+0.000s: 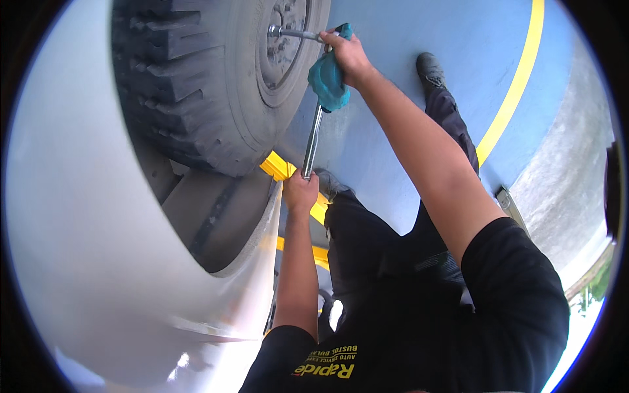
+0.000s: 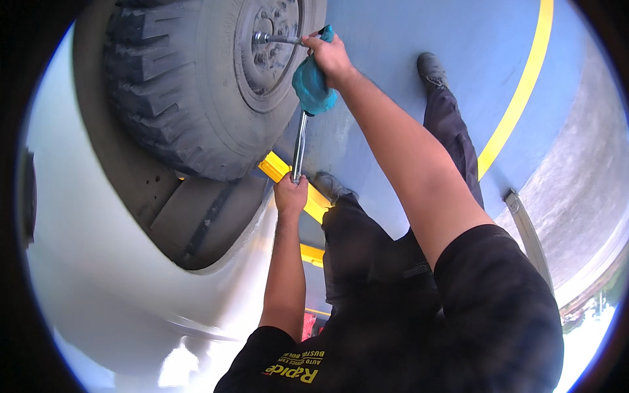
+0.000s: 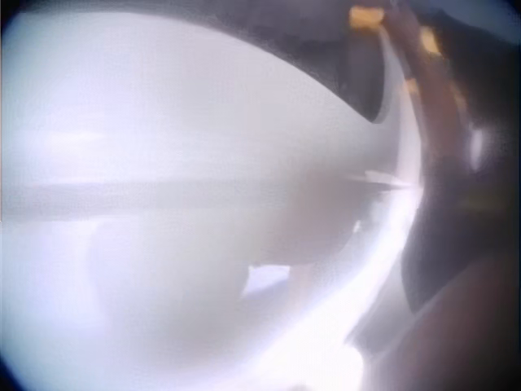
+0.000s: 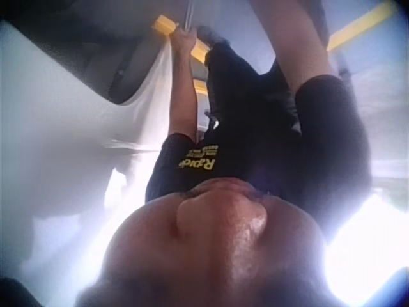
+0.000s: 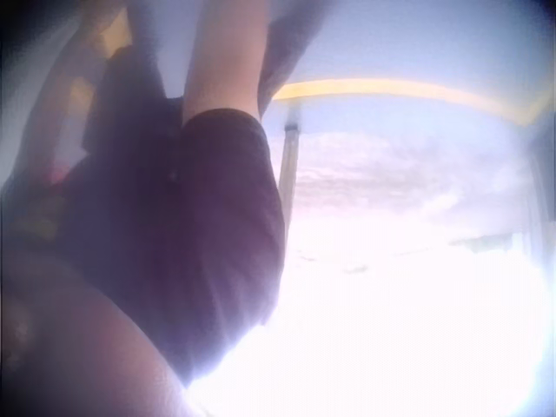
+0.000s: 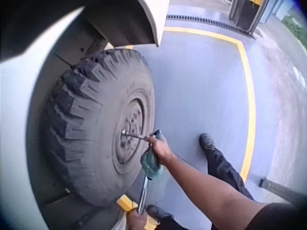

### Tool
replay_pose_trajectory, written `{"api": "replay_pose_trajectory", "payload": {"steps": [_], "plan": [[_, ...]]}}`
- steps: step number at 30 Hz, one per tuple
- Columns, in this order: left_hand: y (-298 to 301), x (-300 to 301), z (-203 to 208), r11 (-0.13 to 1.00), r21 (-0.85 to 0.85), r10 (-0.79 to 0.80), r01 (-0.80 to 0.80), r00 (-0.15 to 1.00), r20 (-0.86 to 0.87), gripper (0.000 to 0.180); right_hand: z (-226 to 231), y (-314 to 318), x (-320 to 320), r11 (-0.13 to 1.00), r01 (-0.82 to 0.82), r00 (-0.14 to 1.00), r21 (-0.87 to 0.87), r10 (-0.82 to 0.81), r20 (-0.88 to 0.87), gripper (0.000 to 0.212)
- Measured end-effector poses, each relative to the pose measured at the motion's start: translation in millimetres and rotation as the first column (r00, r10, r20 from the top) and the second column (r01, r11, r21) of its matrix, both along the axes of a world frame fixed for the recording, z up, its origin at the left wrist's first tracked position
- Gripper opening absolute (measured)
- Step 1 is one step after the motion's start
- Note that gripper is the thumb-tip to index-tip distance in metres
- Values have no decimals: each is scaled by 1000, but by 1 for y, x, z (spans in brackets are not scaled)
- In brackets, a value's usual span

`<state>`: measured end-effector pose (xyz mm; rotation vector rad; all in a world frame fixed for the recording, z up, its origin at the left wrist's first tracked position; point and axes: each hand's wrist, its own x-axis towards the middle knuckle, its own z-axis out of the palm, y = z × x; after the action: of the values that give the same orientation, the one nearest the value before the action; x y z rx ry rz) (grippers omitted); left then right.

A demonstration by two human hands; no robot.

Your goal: The person retrieves a torque wrench and socket from a tool chest, then walks to a white van on a lift. They tighten the lug nuts on the front and rear wheels using the torque wrench, applying steady pressure to each nut in sequence.

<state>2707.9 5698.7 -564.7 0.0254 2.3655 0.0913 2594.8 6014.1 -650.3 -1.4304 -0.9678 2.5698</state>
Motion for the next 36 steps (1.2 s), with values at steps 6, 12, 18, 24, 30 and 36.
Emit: {"api": "replay_pose_trajectory", "payload": {"steps": [6,12,18,24,30,36], "plan": [[29,-8,43,998,-61,-14,15,1000,28,31,1,19,1,998,-19,1000,-66,18,-5,29],[-2,-12,-15,996,51,72,-77,993,95,30,-9,11,-1,998,-37,999,-46,36,-7,25],[46,-14,76,993,-58,110,-102,982,151,29,-2,22,-5,995,-61,998,-81,60,-15,26],[86,-40,148,972,-211,144,-101,969,201,28,10,29,-2,967,39,996,-253,-18,84,22],[41,-28,86,993,-23,118,-116,978,174,27,4,22,1,998,-55,998,-38,56,31,23],[92,-29,113,993,-118,9,15,980,197,24,-14,50,34,978,151,984,-148,-133,121,22]]}}
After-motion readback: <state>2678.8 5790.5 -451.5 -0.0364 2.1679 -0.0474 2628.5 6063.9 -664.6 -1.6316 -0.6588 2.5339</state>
